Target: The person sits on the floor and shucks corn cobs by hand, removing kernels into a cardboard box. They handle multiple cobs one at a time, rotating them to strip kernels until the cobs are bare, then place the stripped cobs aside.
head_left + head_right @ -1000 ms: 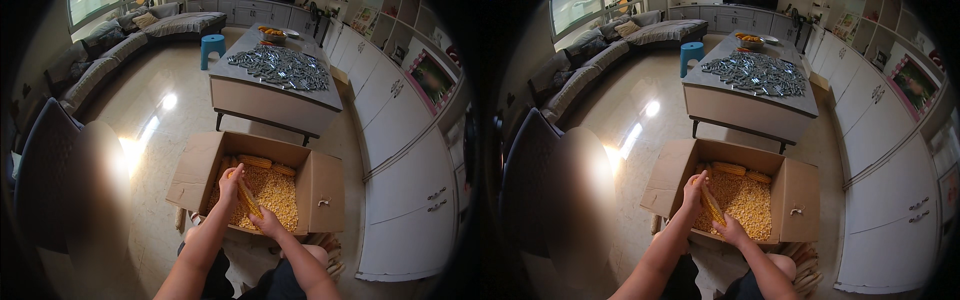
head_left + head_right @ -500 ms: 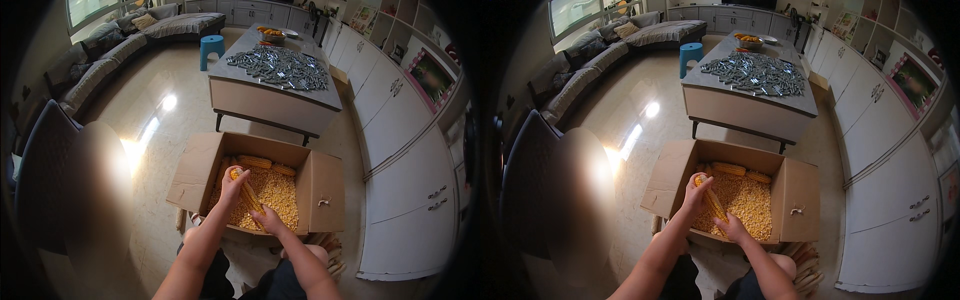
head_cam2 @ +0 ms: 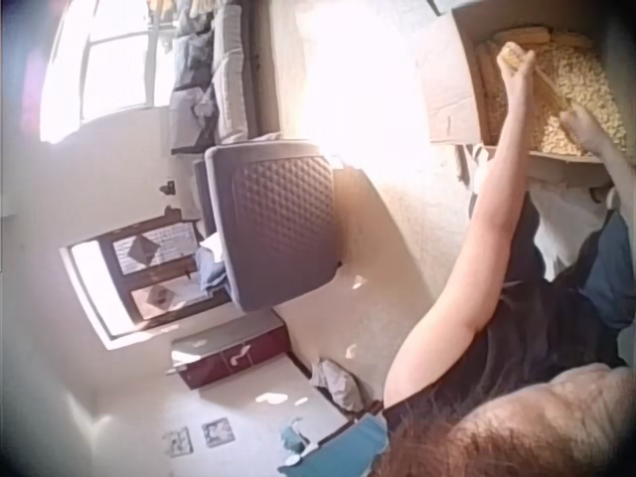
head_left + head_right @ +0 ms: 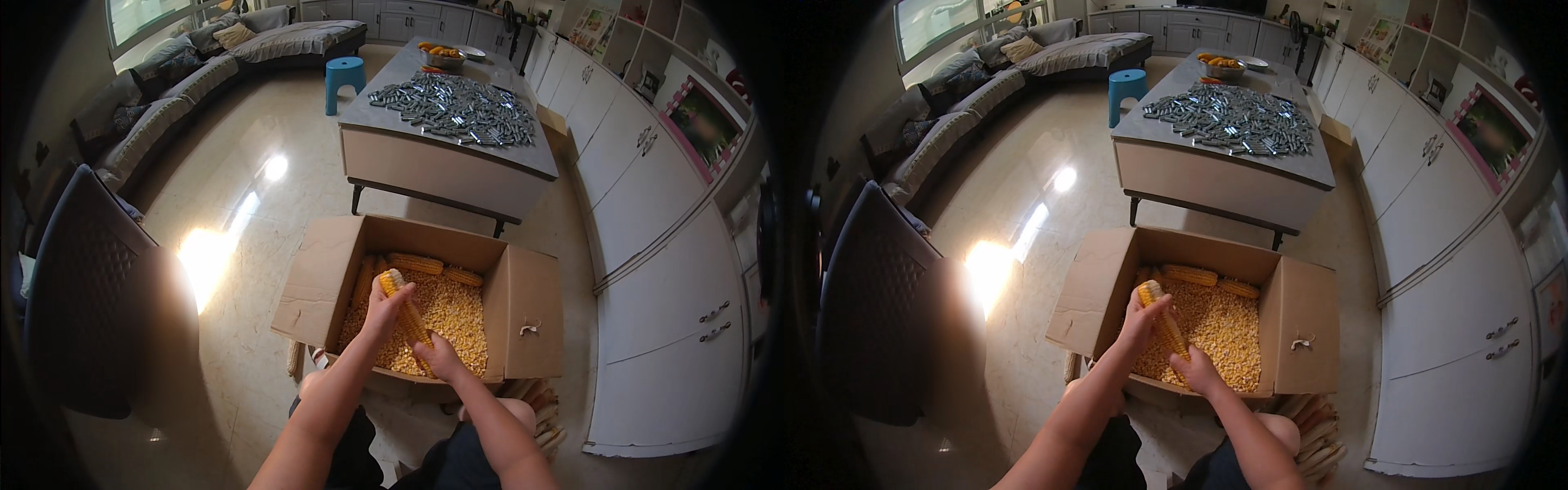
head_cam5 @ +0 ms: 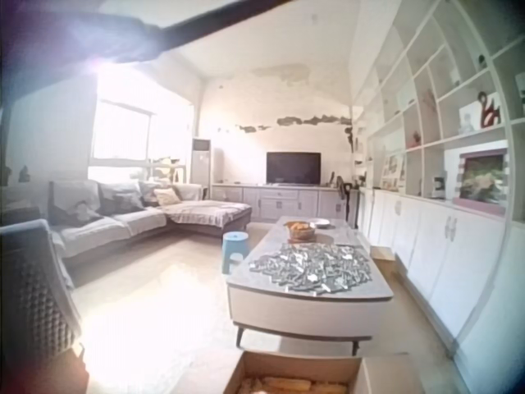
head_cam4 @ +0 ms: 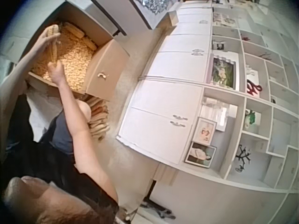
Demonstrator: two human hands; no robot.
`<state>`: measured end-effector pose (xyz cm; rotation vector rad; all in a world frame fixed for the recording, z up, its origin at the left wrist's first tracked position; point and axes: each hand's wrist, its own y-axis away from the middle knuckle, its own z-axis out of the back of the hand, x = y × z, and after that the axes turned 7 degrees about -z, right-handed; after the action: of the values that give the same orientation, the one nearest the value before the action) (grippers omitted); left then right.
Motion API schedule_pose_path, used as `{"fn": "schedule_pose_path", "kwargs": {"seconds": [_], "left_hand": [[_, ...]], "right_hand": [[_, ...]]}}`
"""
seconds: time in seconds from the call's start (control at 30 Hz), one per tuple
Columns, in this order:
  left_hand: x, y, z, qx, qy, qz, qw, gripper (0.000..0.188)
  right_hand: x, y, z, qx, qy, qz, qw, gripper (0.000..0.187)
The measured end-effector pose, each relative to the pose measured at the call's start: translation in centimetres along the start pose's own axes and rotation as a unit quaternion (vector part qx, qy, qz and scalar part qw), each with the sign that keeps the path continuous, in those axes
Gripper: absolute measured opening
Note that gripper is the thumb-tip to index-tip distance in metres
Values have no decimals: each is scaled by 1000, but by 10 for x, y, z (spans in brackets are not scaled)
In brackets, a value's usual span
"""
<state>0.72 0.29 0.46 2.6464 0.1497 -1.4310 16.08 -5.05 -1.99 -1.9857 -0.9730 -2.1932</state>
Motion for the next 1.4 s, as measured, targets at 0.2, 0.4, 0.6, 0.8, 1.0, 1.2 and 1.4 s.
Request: {"fn": "schedule_pose_path", "kwargs": {"seconds": [0.2, 0.4, 0.6, 0.8, 1.0, 1.2, 1.4], "left_hand": [[-4, 2, -7, -13, -43, -11, 999, 33], [-14, 6, -9, -46, 67, 35, 996, 31], [-5, 2, -3, -58, -52, 27, 997, 29], [-11, 5, -6, 15, 68, 67, 995, 42], [6, 3, -4, 11, -42, -36, 998, 46], [0, 5, -10, -1, -41, -7, 999, 50], [-8, 9, -9, 53, 36, 68, 996, 54]], "right_hand": [[7, 3, -6, -20, 45, -12, 999, 35], [11, 3, 0, -12, 79, -21, 997, 36], [1, 1, -4, -25, 133, 13, 991, 35], [20, 4, 3, 49, -99, -55, 992, 28], [-13, -11, 1, 21, -14, -15, 1000, 38], [-9, -8, -4, -33, 11, 51, 998, 29], [6, -1, 6, 46, -117, -42, 991, 28]]}}
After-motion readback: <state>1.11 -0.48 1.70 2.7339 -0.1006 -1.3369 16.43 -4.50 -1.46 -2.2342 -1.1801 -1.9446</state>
